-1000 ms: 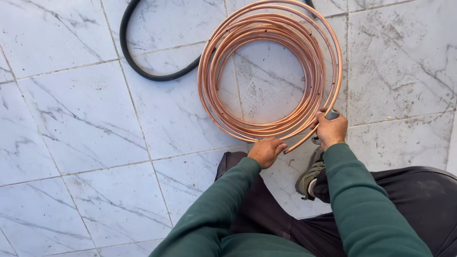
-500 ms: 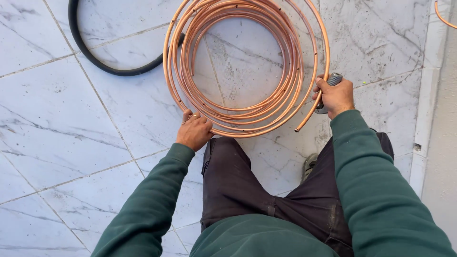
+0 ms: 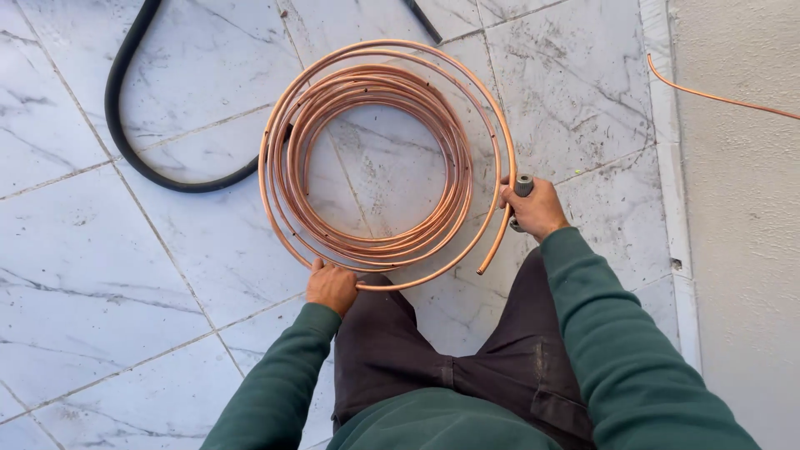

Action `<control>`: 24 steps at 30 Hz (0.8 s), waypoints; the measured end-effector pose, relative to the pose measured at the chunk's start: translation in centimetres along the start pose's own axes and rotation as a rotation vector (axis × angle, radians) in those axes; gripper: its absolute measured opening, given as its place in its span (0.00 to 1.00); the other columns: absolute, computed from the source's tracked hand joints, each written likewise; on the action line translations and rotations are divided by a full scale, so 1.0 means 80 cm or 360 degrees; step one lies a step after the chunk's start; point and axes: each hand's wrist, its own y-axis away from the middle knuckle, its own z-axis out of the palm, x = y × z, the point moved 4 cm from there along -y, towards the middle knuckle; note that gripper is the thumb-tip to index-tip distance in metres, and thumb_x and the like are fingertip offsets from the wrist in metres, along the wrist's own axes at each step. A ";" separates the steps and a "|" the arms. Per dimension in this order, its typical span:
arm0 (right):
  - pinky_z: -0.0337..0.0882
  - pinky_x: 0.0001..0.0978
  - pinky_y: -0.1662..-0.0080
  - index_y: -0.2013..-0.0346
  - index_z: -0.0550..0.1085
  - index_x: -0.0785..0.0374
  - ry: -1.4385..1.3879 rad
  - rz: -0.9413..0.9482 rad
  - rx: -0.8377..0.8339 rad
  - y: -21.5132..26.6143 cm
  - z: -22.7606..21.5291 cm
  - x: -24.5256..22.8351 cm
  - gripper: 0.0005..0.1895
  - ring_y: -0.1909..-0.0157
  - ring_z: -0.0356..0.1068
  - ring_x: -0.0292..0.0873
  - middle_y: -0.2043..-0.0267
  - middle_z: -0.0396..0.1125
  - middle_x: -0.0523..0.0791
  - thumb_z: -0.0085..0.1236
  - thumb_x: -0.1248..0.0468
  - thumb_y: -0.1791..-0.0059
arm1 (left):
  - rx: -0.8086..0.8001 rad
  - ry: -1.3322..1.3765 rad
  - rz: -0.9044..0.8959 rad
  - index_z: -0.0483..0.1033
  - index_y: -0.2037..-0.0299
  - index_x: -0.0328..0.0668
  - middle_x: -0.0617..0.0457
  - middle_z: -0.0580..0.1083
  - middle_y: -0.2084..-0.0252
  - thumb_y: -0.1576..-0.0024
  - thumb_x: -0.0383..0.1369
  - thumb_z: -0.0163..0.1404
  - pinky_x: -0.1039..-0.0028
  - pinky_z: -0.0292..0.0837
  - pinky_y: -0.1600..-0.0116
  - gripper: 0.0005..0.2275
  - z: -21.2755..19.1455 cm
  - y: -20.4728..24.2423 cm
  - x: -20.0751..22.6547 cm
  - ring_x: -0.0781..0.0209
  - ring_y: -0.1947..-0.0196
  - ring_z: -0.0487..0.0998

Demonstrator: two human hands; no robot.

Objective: Measure and cut lengths of copper pipe from a coil using a handheld tube cutter.

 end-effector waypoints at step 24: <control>0.74 0.28 0.64 0.49 0.75 0.72 -0.0298 -0.0228 0.0010 0.077 -0.060 0.029 0.14 0.68 0.71 0.33 0.68 0.71 0.44 0.59 0.68 0.47 | -0.0171 -0.0058 -0.0183 0.79 0.71 0.45 0.48 0.78 0.71 0.44 0.48 0.49 0.53 0.62 0.42 0.16 -0.035 0.072 0.143 0.48 0.61 0.78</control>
